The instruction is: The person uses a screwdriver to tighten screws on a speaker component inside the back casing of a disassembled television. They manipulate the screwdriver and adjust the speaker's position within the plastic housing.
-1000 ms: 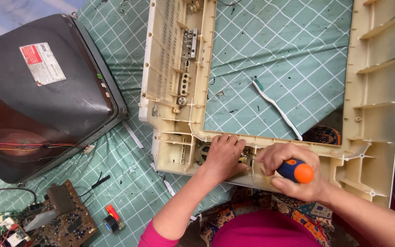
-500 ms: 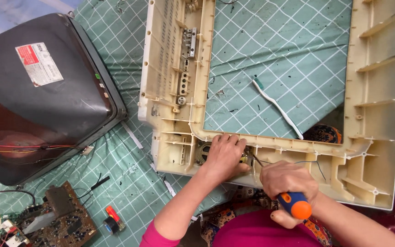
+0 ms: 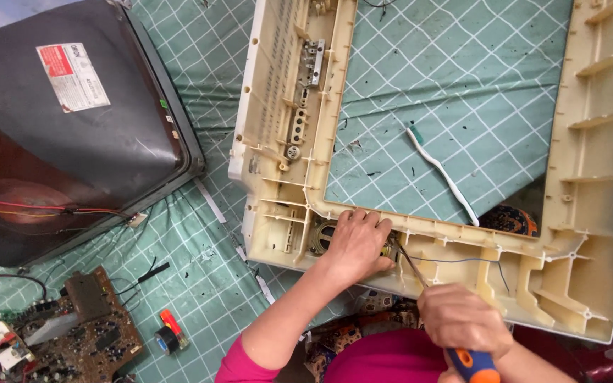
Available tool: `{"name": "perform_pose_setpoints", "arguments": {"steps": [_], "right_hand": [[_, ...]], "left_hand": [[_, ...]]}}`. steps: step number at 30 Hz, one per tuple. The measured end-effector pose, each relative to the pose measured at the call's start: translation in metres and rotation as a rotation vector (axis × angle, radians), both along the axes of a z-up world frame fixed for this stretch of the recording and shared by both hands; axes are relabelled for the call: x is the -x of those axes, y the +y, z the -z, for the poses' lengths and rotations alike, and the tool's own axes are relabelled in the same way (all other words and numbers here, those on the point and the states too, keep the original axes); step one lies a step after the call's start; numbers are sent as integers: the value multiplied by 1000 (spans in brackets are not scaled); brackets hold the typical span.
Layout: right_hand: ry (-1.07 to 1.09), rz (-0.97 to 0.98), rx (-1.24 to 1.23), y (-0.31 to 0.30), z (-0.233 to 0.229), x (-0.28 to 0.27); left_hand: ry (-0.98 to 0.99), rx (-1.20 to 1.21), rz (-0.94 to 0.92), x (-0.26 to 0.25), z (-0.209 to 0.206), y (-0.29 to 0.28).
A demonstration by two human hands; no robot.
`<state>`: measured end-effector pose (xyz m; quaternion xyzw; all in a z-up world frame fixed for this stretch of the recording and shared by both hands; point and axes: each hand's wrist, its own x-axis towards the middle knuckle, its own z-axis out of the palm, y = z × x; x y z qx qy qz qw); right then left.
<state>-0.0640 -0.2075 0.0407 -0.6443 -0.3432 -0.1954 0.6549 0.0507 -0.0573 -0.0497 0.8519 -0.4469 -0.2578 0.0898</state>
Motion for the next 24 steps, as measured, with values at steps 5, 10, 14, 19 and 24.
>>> {"name": "perform_pose_setpoints", "arguments": {"steps": [5, 10, 14, 19, 24], "right_hand": [[-10, 37, -25, 5, 0, 7], [-30, 36, -36, 5, -1, 8], [-81, -7, 1, 2, 4, 15], [-98, -37, 14, -1, 4, 17], [-93, -61, 25, -2, 4, 21]], "left_hand": [[11, -11, -4, 0, -2, -1], [10, -24, -9, 1, 1, 0], [-28, 25, -10, 4, 6, 1], [-120, 82, -10, 6, 14, 2], [-120, 115, -14, 6, 10, 2]]}}
